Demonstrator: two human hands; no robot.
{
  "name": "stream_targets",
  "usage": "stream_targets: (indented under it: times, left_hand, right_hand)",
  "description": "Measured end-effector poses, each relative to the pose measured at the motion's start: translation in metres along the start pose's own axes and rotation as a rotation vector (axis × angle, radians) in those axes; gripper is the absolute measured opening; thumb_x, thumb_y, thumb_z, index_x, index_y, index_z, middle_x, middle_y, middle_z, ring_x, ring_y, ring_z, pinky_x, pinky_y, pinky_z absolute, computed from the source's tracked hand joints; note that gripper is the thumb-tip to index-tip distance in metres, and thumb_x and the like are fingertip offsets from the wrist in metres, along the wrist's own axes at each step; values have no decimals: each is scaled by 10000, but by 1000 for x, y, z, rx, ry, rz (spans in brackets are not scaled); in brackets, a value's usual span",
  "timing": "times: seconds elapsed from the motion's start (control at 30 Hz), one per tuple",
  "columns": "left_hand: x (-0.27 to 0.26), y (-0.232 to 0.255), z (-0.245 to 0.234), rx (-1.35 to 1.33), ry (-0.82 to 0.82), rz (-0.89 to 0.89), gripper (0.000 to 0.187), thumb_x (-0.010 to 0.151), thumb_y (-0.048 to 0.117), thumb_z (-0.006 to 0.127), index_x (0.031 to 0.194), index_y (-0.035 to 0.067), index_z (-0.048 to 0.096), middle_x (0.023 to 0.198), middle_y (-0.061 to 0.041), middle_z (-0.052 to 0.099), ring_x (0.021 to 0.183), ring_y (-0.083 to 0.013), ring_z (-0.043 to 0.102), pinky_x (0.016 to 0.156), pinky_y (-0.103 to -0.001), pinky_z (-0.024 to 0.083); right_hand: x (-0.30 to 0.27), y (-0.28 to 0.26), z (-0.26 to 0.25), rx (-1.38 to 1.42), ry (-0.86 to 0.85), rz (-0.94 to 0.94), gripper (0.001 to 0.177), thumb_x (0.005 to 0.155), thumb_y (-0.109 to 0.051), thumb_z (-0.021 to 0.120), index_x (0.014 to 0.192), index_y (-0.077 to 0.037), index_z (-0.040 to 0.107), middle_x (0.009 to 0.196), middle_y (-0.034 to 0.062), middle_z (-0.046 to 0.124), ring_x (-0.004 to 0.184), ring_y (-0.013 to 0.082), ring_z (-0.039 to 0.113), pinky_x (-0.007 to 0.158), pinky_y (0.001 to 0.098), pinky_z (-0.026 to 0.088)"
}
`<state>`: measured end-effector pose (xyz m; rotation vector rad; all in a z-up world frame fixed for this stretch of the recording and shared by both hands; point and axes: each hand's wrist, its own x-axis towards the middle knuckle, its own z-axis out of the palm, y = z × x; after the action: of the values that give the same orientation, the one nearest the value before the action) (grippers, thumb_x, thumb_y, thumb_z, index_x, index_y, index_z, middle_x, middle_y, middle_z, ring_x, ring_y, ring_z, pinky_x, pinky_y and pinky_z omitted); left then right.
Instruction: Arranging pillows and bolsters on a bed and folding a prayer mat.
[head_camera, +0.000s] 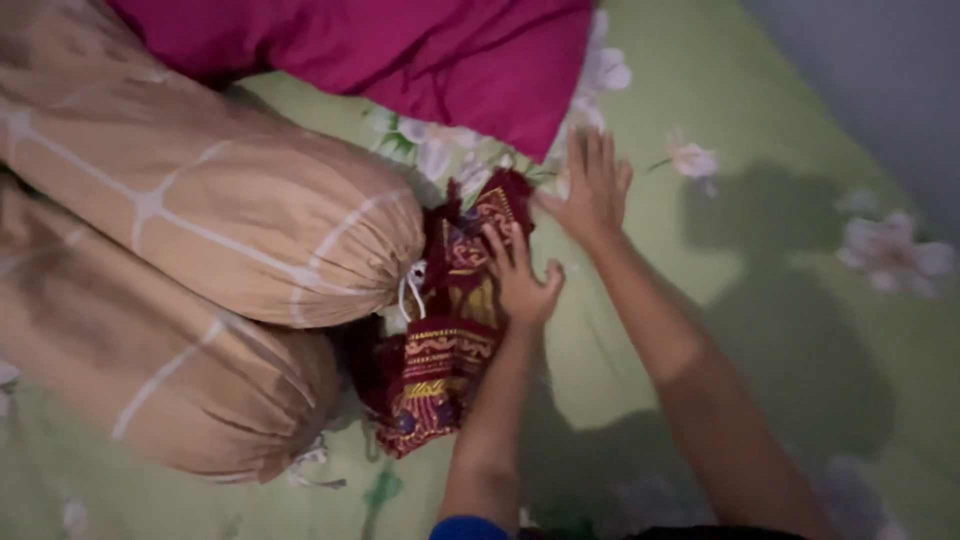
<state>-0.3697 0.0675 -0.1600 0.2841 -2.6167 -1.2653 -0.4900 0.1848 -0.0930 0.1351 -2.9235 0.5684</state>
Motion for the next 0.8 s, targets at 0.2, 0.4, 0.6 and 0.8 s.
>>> stream_targets:
  times: [0.2, 0.4, 0.6, 0.8]
  left_hand:
    - [0, -2, 2, 7, 83, 92, 950, 822, 346, 721, 1655, 246, 274, 1766, -172, 79, 1599, -514, 141, 1196, -557, 356]
    - [2, 2, 0, 2, 155, 168, 983, 781, 330, 741, 1647, 233, 286, 1749, -167, 99, 1592, -486, 146, 1220, -534, 349]
    - [3, 0, -15, -66, -26, 114, 1008, 881, 483, 732, 1676, 222, 169, 1779, -177, 35, 1601, -452, 184, 1188, -528, 358]
    - [-34, 25, -71, -17, -346, -175, 1287, 860, 553, 785, 1672, 241, -163, 1687, -114, 14, 1561, -414, 169, 1241, -531, 271]
  right_hand:
    - [50, -25, 31, -13, 214, -87, 788, 845, -361, 842, 1554, -270, 510, 1336, 143, 638, 1428, 388, 411, 1082, 753, 202]
    - [52, 22, 77, 18, 376, -82, 252, 931, -155, 714, 1175, -187, 770, 1201, 44, 740, 1316, 279, 573, 1159, 673, 268]
    - [-23, 57, -39, -222, 168, 27, 174, 1043, -219, 612, 1022, -136, 763, 1114, 73, 736, 1116, 295, 643, 1012, 551, 393]
    - [-140, 74, -155, -247, 83, 108, 158, 908, -197, 663, 1017, -204, 778, 1007, 38, 743, 1056, 261, 667, 938, 570, 425]
